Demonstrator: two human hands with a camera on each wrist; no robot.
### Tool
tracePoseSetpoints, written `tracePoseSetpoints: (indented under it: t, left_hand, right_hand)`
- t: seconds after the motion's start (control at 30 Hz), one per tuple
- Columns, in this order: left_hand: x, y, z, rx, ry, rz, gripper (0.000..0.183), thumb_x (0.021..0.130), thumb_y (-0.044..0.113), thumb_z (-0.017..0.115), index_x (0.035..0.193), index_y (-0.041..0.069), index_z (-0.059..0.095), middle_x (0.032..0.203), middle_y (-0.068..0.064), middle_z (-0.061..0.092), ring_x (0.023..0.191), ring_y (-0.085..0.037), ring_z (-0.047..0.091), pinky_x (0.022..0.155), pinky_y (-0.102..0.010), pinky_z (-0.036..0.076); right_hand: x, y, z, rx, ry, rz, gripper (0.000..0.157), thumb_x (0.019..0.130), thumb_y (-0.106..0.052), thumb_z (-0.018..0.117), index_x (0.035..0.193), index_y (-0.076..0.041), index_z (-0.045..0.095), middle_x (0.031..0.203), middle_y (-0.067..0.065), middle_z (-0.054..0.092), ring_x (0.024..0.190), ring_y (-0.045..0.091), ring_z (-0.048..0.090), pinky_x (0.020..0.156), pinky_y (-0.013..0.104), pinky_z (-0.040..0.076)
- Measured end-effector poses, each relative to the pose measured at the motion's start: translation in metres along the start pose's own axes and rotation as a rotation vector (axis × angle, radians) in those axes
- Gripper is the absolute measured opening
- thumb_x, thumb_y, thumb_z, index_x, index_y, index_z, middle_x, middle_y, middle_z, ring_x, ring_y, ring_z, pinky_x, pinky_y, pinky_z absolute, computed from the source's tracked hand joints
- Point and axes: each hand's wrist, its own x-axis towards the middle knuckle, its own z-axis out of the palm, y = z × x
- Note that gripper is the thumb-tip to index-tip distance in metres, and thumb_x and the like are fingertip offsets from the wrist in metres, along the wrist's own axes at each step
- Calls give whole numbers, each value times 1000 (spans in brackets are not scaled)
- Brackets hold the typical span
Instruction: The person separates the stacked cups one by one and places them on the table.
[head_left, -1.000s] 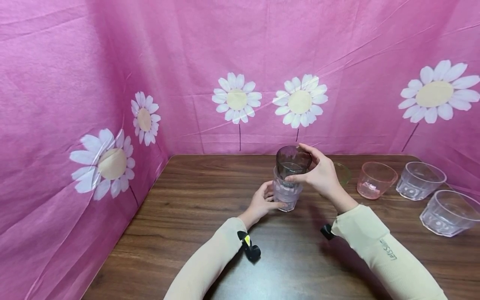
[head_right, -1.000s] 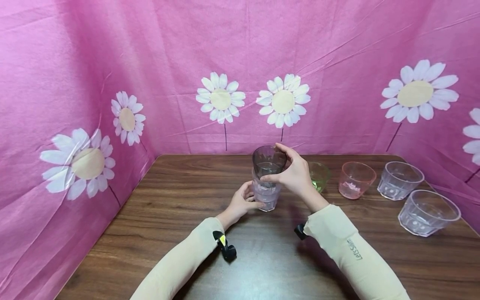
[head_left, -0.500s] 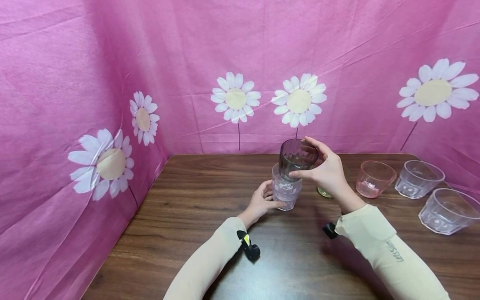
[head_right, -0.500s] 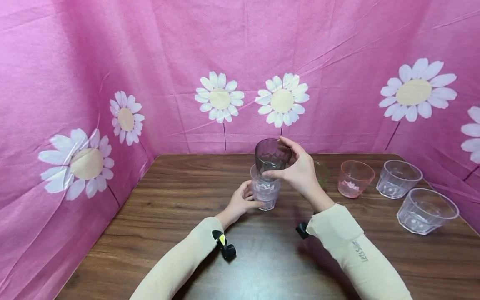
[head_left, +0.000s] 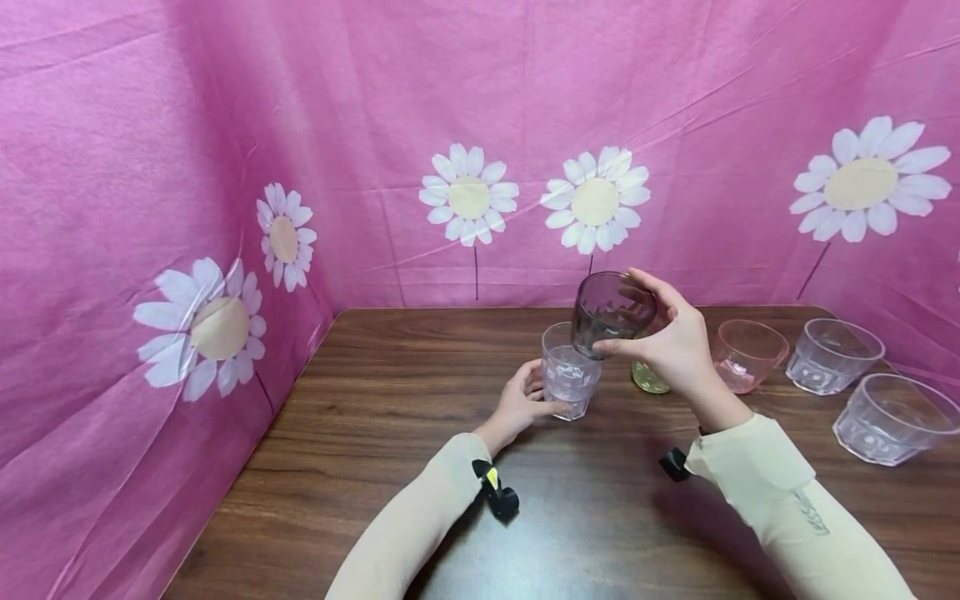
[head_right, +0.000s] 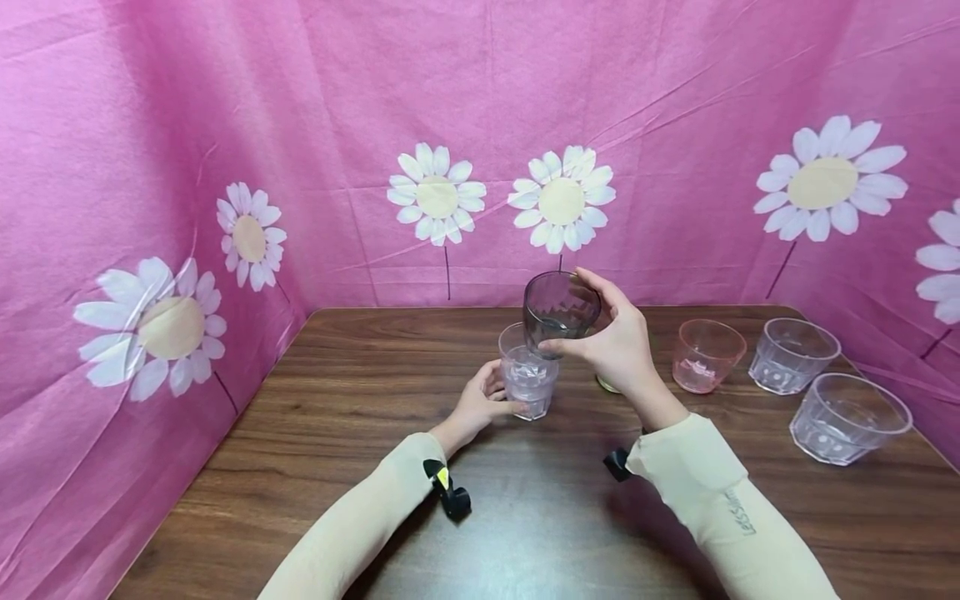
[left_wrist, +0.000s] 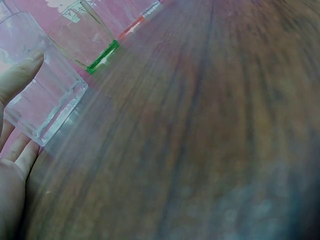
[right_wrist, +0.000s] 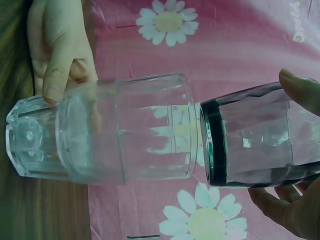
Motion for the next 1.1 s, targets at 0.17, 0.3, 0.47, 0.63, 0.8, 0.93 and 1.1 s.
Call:
tracePoseSetpoints:
  t: [0.17, 0.3, 0.47, 0.63, 0.8, 0.93, 1.1]
  left_hand:
    - [1, 1, 0, -4, 1, -2, 69, 75, -14, 78, 136, -2, 49, 124, -16, 62, 114, -25, 60, 100, -35, 49]
    - [2, 0, -1, 0, 3, 6, 69, 74, -14, 79, 135, -2, 50, 123, -16, 62, 112, -23, 60, 98, -32, 50]
    - [2, -2, -1, -2, 3, 21, 68, 74, -15, 78, 135, -4, 50, 122, -17, 63, 112, -24, 60, 98, -33, 50]
    - [1, -2, -1, -11, -2, 14, 68, 74, -15, 78, 135, -3, 50, 120, -13, 63, 110, -21, 61, 97, -31, 50]
    - [1, -1, 0, -18, -3, 17, 69, 74, -16, 78, 135, -3, 50, 121, -13, 62, 110, -20, 60, 96, -30, 50]
    - [1, -1, 0, -15, -2, 19, 69, 74, -15, 78, 135, -3, 50, 121, -13, 62, 110, -20, 60, 96, -30, 50]
    - [2, -2, 0, -5, -2, 22, 69, 74, -15, 78, 135, -3, 50, 121, -14, 62, 111, -21, 60, 97, -30, 50]
  right_hand:
    - [-5, 2, -8, -81, 19, 14, 100, 57, 2, 95, 145, -16, 51, 130, 12, 62, 112, 6, 60, 87, 15, 51]
    - [-8, 3, -15, -149, 50, 42, 101, 55, -3, 97, 144, -19, 52, 127, 6, 64, 110, 3, 58, 89, 11, 45]
    - [-14, 7, -25, -172, 73, 72, 101, 55, -1, 97, 144, -18, 53, 126, -1, 62, 107, 0, 58, 84, 9, 46]
    - [-22, 13, -35, -188, 93, 75, 102, 54, 1, 97, 145, -17, 52, 127, -7, 60, 109, -2, 55, 85, 6, 43]
    - [-30, 16, -43, -221, 92, 91, 102, 55, -1, 97, 145, -19, 52, 131, -7, 58, 108, -1, 53, 83, 6, 43]
    - [-38, 19, -50, -287, 77, 132, 101, 57, -10, 98, 146, -23, 51, 129, -6, 58, 99, 1, 54, 75, 7, 43]
    - [-47, 29, -54, -321, 60, 128, 101, 56, -11, 99, 145, -16, 51, 118, -12, 59, 93, -2, 56, 71, 7, 44]
